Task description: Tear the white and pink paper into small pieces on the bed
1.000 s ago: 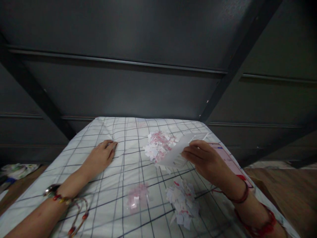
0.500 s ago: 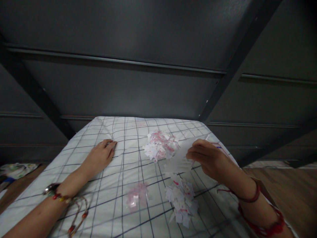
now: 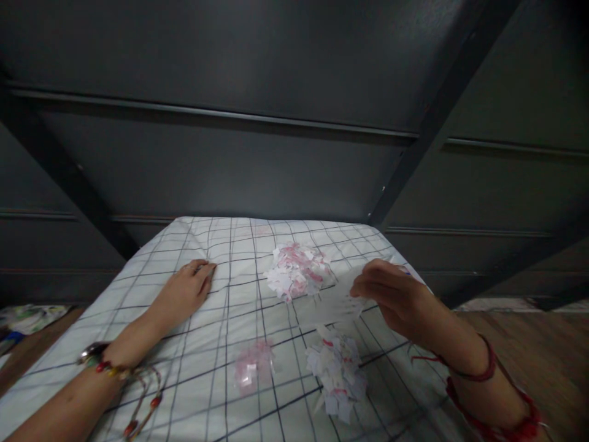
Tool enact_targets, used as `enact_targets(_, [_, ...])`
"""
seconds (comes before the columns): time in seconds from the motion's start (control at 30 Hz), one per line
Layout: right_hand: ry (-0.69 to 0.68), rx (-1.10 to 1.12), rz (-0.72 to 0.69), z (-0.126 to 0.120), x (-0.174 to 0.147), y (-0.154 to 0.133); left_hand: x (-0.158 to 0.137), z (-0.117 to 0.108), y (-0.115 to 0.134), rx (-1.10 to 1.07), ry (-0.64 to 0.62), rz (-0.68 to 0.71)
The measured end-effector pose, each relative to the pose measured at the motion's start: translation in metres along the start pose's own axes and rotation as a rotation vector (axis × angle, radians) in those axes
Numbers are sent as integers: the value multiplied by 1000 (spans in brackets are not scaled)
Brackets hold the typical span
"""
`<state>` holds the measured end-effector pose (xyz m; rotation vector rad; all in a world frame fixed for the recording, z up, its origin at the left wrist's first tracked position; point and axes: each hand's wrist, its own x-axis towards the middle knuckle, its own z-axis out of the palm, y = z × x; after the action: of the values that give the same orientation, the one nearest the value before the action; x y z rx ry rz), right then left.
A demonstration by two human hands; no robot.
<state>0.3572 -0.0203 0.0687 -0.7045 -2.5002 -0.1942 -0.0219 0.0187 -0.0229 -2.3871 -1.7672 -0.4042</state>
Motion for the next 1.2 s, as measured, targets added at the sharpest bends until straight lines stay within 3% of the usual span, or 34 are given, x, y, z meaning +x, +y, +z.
enact_targets(0.1, [89,-87,6,10,-1,1,0,-1,1,3,-7,-4])
enact_targets(0.27, [83,-184,-60,21,2,-4,0,1,0,4,11,1])
enact_targets(0.5, [42,-151,-109,18,5,-13,-1,0,0,-6,10,-8])
enact_targets(0.73, [-20,-265,-129,18,3,-10,-1,0,-1,-32,33,-14])
enact_targets(0.97, [-15,-163,-148,15,6,-17,-1,2,-2,-12,35,-12])
enact_targets(1.2, [52,-284,-118,11,6,-13,-2,0,-2,-37,37,-18])
